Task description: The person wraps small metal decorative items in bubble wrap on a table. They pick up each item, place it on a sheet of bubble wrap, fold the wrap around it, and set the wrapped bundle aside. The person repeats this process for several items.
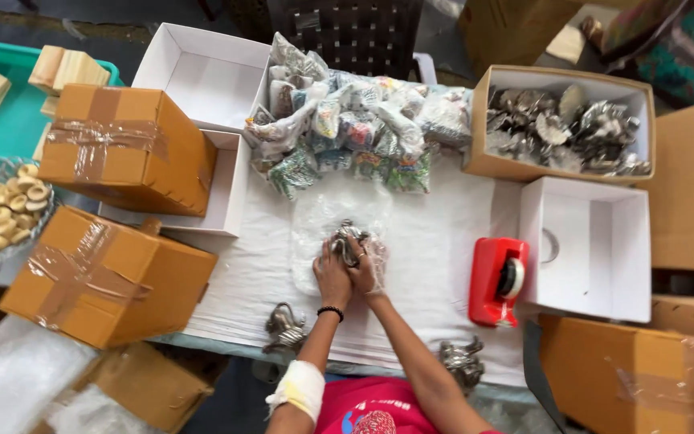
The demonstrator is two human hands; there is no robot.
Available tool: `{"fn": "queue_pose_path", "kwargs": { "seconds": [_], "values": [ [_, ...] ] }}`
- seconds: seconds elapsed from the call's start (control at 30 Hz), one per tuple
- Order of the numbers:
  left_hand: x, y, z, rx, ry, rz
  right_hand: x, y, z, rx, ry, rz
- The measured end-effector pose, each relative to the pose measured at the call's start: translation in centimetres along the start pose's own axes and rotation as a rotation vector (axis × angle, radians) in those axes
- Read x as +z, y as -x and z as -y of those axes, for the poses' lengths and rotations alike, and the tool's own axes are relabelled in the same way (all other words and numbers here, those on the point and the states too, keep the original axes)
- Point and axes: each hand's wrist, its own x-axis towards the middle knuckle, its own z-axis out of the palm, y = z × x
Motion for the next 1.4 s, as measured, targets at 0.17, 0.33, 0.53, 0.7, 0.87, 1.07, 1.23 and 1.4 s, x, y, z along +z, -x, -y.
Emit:
{"fn": "queue_pose_path", "kwargs": {
  "seconds": [0.17,0.33,0.53,0.7,0.87,1.07,1.23,1.4],
  "values": [
    [-4.5,-0.9,1.2,-0.023,0.196,0.046,1.1,1.0,1.6,0.003,0.241,-0.050],
    [-7.0,-1.6,0.5,-0.150,0.133,0.027,3.0,1.1,1.3,0.049,0.408,-0.219],
    [-7.4,-1.4,0.6,-0.138,0.063,0.051,1.7,1.7,1.1,0.268,0.488,-0.123],
    [-7.2,-1.1,0.6,-0.134,0.043,0.012,0.7,3.2,0.8,0.144,0.373,0.007],
    [-7.7,-1.1,0.2,-0.135,0.044,-0.045,-1.3,5.3,-0.1,0.171,0.439,-0.054],
    [-8.9,-1.6,-1.7,0.012,0.295,-0.126,-6.9,3.4,-1.3,0.625,0.429,-0.235],
    [-9.5,-1.3,-1.6,0.148,0.351,-0.035,-7.2,3.6,-2.4,0.750,-0.213,-0.199],
    [-8.8,0.9,3.3,0.245,0.296,0.038,-6.2,1.0,2.5,0.160,-0.076,0.366]
  ]
}}
